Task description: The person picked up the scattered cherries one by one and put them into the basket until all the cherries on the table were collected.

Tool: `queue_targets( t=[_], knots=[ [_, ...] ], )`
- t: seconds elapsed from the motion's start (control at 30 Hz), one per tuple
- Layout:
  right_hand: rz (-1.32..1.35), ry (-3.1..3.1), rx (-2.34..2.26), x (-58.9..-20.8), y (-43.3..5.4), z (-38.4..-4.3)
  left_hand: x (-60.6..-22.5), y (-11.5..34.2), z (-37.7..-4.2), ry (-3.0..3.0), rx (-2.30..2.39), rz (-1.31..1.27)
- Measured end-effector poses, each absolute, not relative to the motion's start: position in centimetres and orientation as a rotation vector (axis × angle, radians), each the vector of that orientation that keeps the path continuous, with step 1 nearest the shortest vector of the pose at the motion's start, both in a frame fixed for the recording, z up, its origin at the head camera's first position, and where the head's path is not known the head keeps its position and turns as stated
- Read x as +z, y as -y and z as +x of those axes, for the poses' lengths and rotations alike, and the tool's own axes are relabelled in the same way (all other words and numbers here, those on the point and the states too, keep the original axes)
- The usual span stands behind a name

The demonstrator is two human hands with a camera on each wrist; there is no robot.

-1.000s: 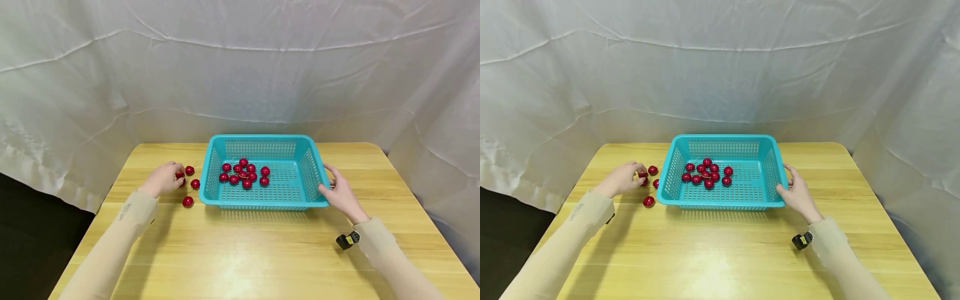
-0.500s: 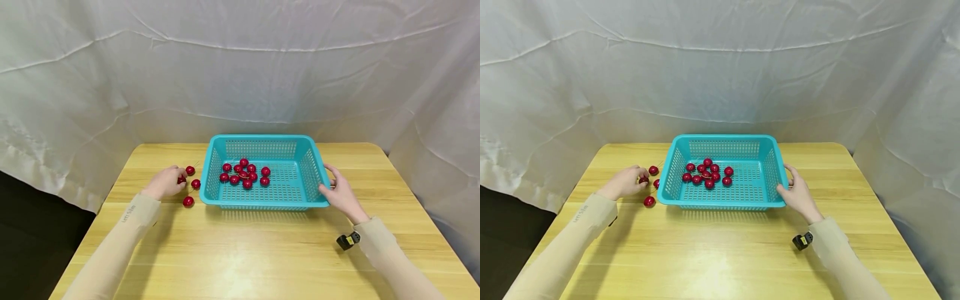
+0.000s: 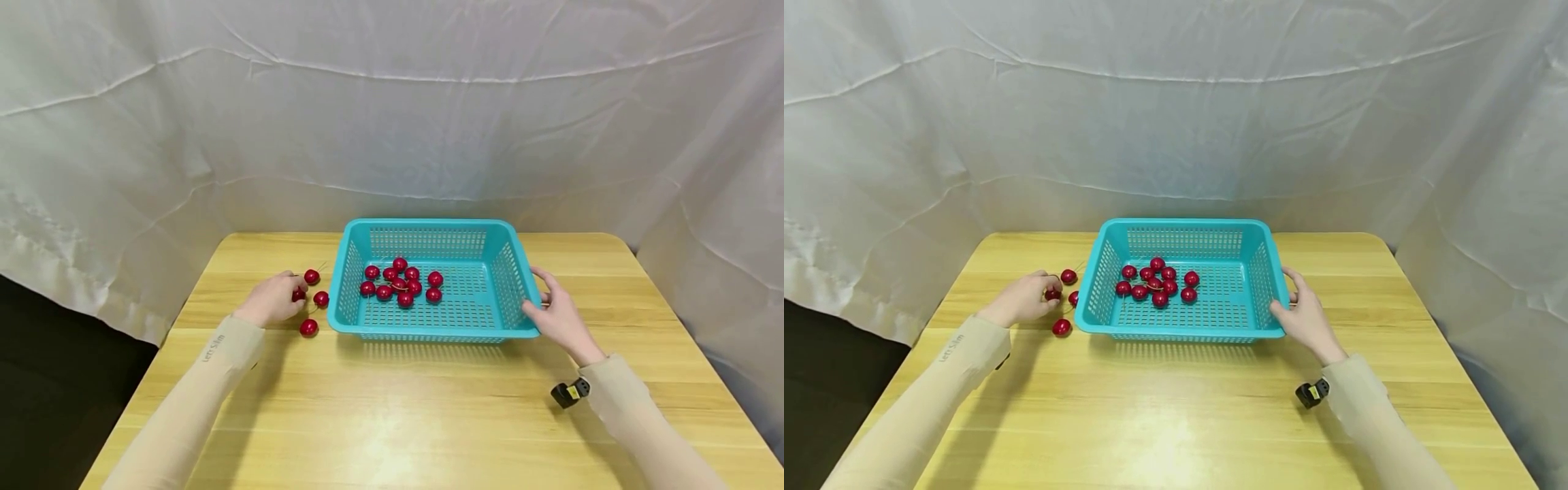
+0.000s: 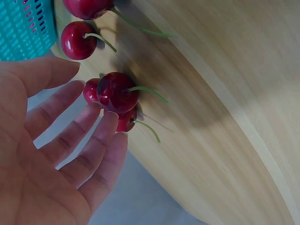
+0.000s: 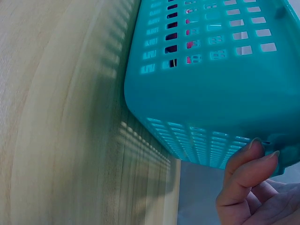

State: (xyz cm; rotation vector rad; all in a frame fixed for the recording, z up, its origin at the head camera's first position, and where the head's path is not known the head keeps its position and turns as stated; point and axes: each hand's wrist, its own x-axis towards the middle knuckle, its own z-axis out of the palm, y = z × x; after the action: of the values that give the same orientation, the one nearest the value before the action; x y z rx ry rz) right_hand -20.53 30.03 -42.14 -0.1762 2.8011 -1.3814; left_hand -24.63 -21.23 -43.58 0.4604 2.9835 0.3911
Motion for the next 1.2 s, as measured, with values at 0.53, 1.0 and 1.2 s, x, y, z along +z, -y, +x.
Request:
queue_targets(
  t=[0.53,1.0,1.2],
  knots=[
    [-0.194,-2.790,-1.402,-42.2,-30.0,-20.6,-44.3,21.0,-24.3,-2.986,0.373,0.486],
    [-0.187,-2.798,-1.383,-42.2,-30.0,-20.8,-44.8,21.0,-24.1,-2.997,0.401,0.524],
    [-0.185,-2.798,-1.381,-42.3,-30.0,-20.8,-45.1,21.1,-24.4,-3.062,0.450,0.466]
  ],
)
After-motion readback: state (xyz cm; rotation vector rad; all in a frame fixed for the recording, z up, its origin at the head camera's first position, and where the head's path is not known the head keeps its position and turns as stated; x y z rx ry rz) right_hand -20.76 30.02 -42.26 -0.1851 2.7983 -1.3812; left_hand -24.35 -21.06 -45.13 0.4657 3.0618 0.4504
